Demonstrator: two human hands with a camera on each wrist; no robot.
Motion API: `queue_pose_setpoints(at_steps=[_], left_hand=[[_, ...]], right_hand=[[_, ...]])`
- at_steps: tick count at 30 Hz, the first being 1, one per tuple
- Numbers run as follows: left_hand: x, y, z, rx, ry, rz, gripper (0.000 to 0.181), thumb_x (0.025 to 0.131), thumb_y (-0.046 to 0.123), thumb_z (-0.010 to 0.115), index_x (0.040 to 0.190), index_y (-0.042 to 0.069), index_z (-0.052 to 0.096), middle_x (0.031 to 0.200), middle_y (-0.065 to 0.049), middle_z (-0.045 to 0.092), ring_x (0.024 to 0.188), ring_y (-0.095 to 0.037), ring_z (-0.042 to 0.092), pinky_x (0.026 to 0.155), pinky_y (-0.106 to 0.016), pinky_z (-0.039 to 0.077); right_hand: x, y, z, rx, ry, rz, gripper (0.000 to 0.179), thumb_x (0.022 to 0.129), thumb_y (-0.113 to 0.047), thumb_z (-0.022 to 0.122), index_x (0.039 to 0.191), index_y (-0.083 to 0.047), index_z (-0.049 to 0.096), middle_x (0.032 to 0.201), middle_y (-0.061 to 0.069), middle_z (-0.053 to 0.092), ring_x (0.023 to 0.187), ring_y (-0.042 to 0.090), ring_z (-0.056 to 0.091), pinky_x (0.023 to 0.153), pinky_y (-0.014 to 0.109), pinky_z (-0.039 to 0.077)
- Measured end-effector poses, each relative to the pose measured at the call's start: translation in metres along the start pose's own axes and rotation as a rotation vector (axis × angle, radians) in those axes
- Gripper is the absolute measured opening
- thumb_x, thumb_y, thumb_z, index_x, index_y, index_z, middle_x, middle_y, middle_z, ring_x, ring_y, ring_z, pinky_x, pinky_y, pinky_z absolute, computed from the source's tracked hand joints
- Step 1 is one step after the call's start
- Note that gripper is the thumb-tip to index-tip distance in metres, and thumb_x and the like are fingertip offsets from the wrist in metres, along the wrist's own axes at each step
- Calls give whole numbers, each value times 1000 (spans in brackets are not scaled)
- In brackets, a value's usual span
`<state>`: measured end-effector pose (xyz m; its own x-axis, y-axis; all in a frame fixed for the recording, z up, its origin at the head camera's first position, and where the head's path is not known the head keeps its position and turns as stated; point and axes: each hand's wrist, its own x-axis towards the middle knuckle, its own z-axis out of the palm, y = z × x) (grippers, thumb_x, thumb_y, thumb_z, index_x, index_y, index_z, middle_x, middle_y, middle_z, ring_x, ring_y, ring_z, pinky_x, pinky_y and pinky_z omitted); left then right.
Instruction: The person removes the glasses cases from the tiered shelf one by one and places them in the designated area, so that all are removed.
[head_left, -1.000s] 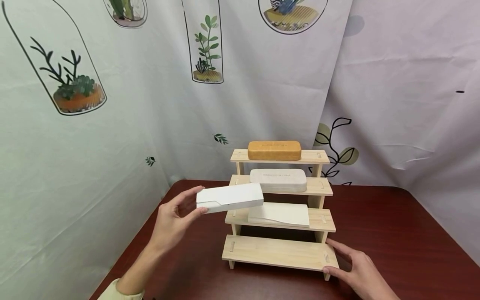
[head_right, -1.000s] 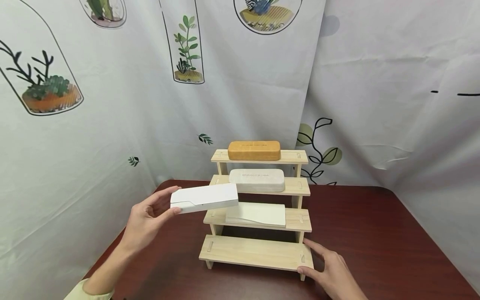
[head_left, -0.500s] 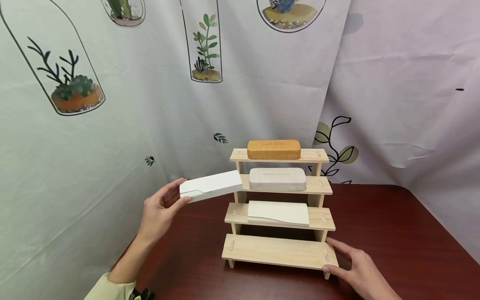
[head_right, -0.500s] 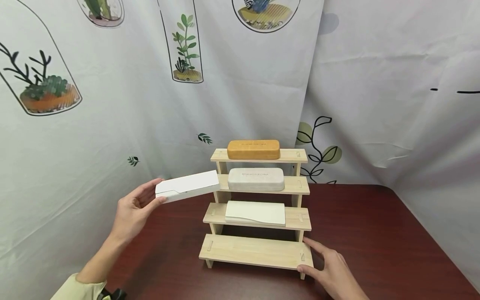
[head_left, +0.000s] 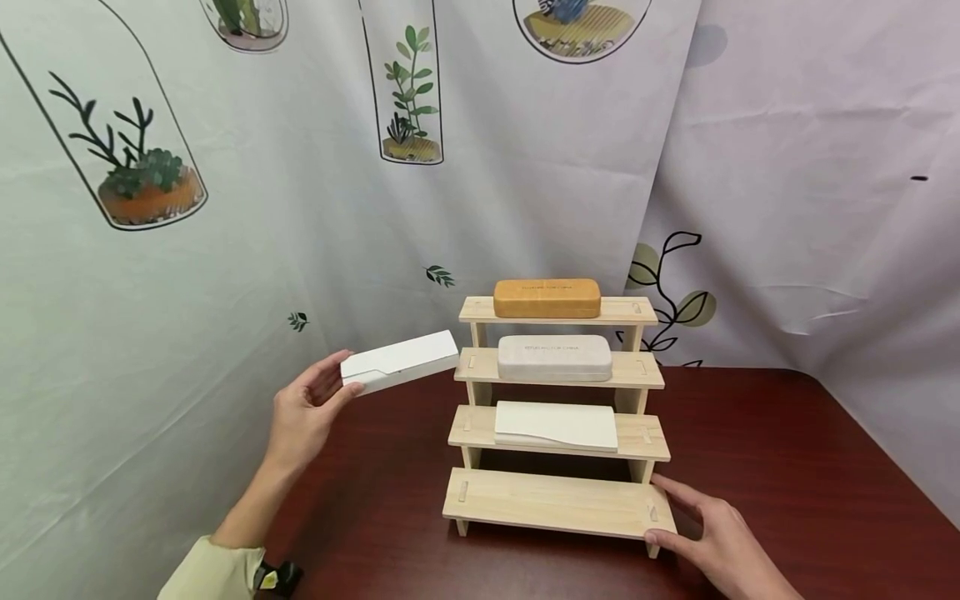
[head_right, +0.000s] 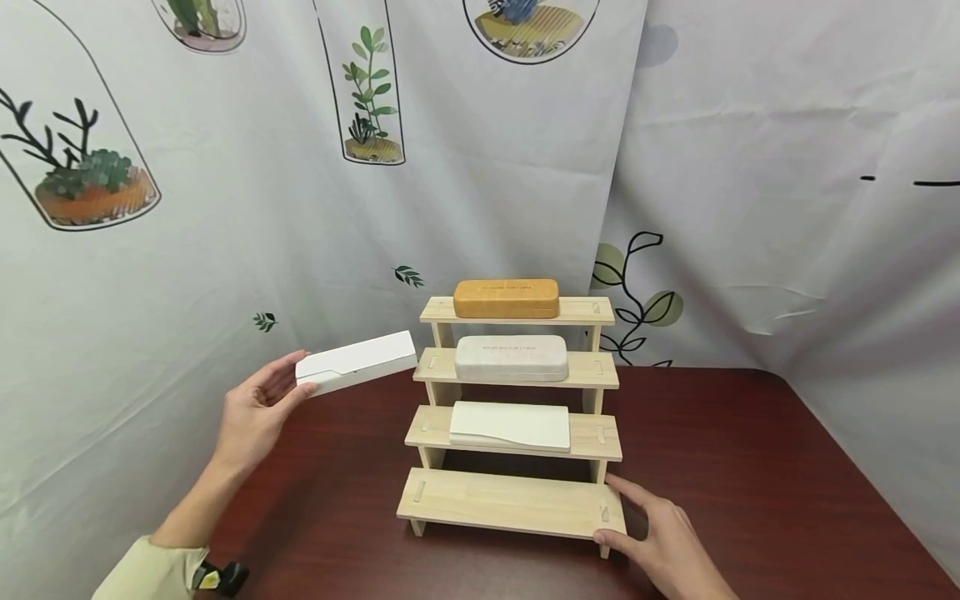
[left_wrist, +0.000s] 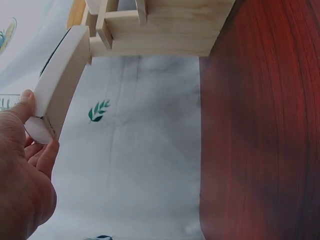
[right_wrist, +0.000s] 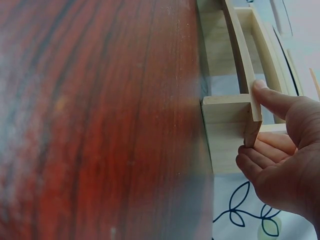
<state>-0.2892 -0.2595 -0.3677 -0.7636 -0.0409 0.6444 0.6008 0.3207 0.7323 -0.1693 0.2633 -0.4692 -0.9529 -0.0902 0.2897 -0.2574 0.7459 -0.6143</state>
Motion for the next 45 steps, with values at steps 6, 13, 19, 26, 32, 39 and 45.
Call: queue_pose_setpoints(at_steps=[6, 13, 19, 26, 32, 39, 45], left_hand=[[4, -12, -3, 11, 14, -21, 49, 90, -4, 83, 137, -2, 69, 133, -27, 69, 116, -2, 68, 93, -19, 56], [10, -28, -4, 29, 15, -42, 50, 91, -3, 83, 138, -2, 68, 134, -26, 68, 117, 0, 67, 94, -17, 55], [14, -40, -1, -8, 22, -60, 50, 90, -5, 82, 137, -5, 67, 133, -29, 68, 115, 0, 68, 94, -18, 55], [19, -56, 3, 17, 4, -69, 50, 91, -1, 83, 138, -5, 67, 136, -27, 67, 117, 0, 66, 94, -16, 54], [21, -71, 6, 17, 0, -101, 51, 91, 0, 83, 139, -6, 66, 137, -26, 67, 121, -8, 67, 94, -17, 54], [24, -84, 12, 21, -3, -139, 52, 91, 1, 83, 139, -7, 65, 137, -26, 67, 128, -33, 64, 93, -15, 54], [25, -98, 16, 17, 4, -188, 50, 92, -1, 81, 138, -10, 64, 137, -28, 66, 131, -39, 61, 93, -14, 53]], right_hand=[[0, 0, 0, 0, -7, 10, 73, 78, -39, 96, 138, -6, 71, 131, 11, 73, 120, 21, 67, 90, 30, 59], [1, 0, 0, 9, -33, 31, 74, 79, -39, 95, 139, -5, 69, 132, 13, 72, 122, 28, 66, 92, 35, 59], [1, 0, 0, 1, -31, 39, 74, 78, -40, 95, 139, -6, 70, 132, 11, 73, 122, 25, 66, 92, 32, 59], [0, 0, -1, -5, -24, 34, 73, 78, -40, 95, 138, -6, 70, 131, 11, 73, 122, 24, 66, 91, 31, 59], [1, 1, 0, -1, -25, 27, 73, 79, -38, 95, 139, -5, 70, 132, 12, 73, 122, 25, 66, 92, 31, 58], [1, -1, -1, 5, -55, 63, 76, 79, -42, 94, 140, -6, 69, 134, 12, 71, 124, 27, 65, 92, 31, 58], [1, -1, -1, 7, -38, 52, 75, 78, -41, 95, 140, -6, 69, 133, 11, 72, 122, 25, 66, 92, 30, 58]])
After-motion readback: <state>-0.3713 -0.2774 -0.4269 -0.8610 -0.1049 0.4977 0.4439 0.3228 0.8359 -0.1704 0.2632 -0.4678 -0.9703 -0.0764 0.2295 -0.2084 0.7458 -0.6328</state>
